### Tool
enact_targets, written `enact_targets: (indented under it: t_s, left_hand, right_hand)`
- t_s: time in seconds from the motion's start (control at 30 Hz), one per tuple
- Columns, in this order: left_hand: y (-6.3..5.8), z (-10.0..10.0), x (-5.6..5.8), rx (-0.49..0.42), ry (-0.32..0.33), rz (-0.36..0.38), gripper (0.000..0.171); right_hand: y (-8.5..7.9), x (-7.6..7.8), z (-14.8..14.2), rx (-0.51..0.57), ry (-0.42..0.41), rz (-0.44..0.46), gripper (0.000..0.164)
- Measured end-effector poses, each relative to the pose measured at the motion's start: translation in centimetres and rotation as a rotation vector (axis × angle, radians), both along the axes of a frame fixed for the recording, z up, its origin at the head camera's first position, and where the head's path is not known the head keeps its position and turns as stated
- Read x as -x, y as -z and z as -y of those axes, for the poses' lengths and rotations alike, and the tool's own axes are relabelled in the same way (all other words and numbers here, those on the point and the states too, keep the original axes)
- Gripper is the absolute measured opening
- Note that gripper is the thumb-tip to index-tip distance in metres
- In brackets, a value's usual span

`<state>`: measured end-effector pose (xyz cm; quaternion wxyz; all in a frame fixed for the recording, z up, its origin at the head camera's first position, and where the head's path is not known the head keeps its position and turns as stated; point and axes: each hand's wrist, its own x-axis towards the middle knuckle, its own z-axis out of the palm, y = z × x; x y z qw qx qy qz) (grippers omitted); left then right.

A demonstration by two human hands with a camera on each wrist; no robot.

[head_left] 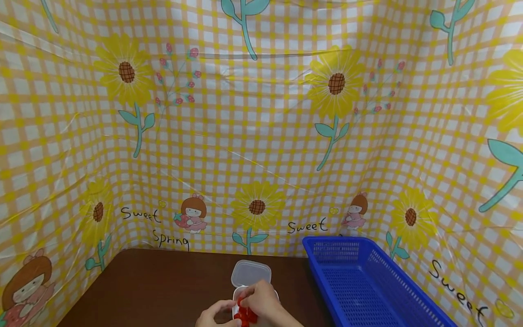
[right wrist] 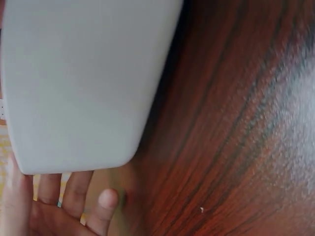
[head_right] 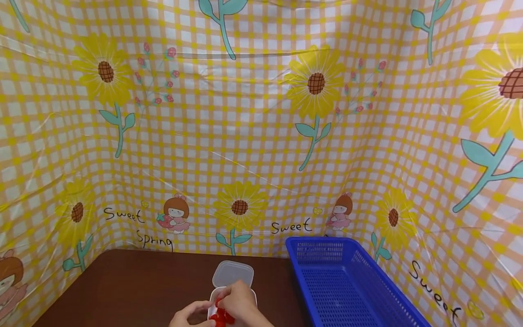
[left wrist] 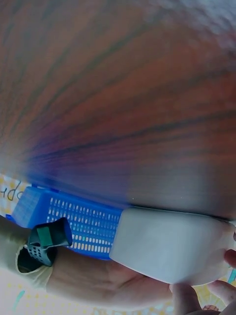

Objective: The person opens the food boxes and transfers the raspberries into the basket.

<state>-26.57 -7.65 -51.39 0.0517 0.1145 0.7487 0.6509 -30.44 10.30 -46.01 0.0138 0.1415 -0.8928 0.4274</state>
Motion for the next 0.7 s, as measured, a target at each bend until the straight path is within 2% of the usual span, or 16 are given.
enact_targets:
  t_s: [0.17,0.3,0.47,0.7]
  left_hand:
    - [-0.2,-0.1,-0.1,0.021,-0.025,-0.014,0.050]
    - [-0.5,-0.2,-0.1,0.029,-0.034,0.006,0.050]
    - [-1.0,-0.1,-0.2,0.060,-0.066,-0.013,0.050]
    - [-0.9,0.0,-0.5,0.059,-0.035,-0.005,0.053]
  right_hand:
    - [-0.8,0.2,-0.6,0.043,-0.021,0.023,0.006]
    - [-1.5,0.4,-1.1,0.090,-0.015,0.063,0.009]
    - [-2.4,0.6,-1.5,0.124,-0.008,0.103,0.010]
    - [-3.7,1.1,-2.2,0.106,0.036,0.153,0.010]
